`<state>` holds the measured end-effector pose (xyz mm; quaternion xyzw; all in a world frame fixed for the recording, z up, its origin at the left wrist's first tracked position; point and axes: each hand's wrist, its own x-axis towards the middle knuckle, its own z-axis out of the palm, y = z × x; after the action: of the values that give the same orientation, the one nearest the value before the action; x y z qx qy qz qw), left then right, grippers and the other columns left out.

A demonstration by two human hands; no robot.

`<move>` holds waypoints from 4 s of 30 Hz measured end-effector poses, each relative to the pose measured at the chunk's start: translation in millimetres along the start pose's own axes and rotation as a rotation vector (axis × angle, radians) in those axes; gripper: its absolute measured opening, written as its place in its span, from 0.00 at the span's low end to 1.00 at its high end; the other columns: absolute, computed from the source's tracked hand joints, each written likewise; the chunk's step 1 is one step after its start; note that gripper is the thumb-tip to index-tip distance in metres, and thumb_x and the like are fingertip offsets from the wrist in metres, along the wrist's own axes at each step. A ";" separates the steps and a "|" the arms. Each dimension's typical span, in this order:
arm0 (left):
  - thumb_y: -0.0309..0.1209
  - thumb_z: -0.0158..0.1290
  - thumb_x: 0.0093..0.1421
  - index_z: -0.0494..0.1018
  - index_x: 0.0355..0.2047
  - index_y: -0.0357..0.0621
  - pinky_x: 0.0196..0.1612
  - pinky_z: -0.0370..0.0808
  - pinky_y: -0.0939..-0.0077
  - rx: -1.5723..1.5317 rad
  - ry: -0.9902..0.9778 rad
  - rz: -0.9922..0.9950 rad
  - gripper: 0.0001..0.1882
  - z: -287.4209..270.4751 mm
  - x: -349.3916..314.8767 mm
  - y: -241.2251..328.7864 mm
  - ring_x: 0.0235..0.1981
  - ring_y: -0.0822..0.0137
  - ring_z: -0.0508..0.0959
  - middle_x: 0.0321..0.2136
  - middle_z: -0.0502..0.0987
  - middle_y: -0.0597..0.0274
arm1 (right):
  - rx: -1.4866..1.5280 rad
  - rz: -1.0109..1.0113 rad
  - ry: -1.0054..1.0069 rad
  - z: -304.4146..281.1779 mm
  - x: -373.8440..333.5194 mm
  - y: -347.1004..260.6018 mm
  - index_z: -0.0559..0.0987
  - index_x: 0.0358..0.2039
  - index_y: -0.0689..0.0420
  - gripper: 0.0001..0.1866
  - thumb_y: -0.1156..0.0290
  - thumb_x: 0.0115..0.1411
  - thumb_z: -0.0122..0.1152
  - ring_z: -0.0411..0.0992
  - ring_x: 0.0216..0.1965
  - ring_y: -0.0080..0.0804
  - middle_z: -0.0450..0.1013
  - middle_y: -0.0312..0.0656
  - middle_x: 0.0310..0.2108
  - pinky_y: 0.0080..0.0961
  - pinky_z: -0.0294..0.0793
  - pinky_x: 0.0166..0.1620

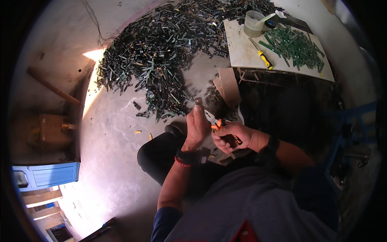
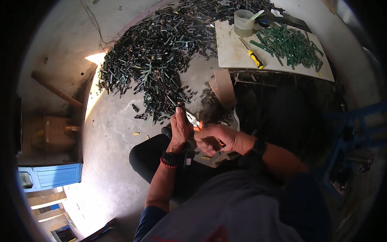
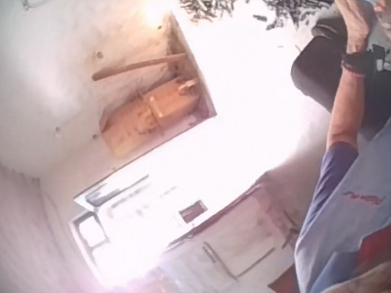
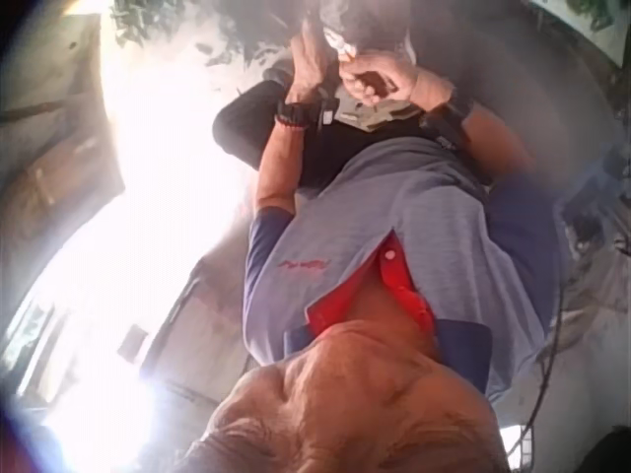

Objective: The person sits on the floor and uses pliers and a screwdriver to remove components from green circuit boards. They repeatedly pick up boards, strip parts, and place the processed boards on a nearby table.

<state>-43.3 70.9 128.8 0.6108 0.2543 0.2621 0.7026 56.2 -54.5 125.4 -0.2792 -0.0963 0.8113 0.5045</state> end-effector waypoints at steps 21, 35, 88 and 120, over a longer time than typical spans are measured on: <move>0.49 0.29 0.68 0.68 0.25 0.40 0.21 0.60 0.80 -0.099 0.132 0.027 0.28 18.3 -95.8 6.8 0.19 0.79 0.63 0.17 0.67 0.71 | -0.319 0.026 0.140 48.5 -55.3 41.6 0.70 0.28 0.57 0.09 0.66 0.56 0.57 0.61 0.19 0.22 0.63 0.33 0.19 0.19 0.60 0.22; 0.47 0.34 0.68 0.64 0.20 0.36 0.22 0.60 0.74 -0.093 0.245 -0.011 0.28 56.8 -89.4 -17.0 0.20 0.78 0.57 0.14 0.61 0.71 | 0.379 0.209 -0.221 2.5 -70.6 60.9 0.67 0.31 0.55 0.14 0.57 0.56 0.53 0.58 0.20 0.32 0.59 0.37 0.19 0.30 0.60 0.24; 0.49 0.30 0.68 0.62 0.15 0.37 0.20 0.60 0.74 -0.116 0.259 -0.113 0.32 66.0 -87.1 23.3 0.17 0.77 0.59 0.12 0.60 0.69 | 0.358 0.165 -0.163 33.1 -75.2 41.9 0.70 0.30 0.56 0.06 0.69 0.52 0.54 0.64 0.18 0.27 0.65 0.38 0.19 0.23 0.60 0.21; 0.58 0.34 0.62 0.58 0.17 0.51 0.14 0.48 0.79 -0.788 0.236 -0.670 0.28 25.9 -93.7 1.3 0.09 0.74 0.51 0.10 0.52 0.72 | -1.149 -0.221 0.436 20.3 -84.9 8.2 0.70 0.34 0.60 0.13 0.62 0.58 0.54 0.67 0.26 0.27 0.68 0.38 0.22 0.26 0.66 0.32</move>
<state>-94.6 -11.3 136.8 0.1520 0.3951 0.1657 0.8907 67.1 -129.9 168.7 -0.6538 -0.4404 0.4972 0.3625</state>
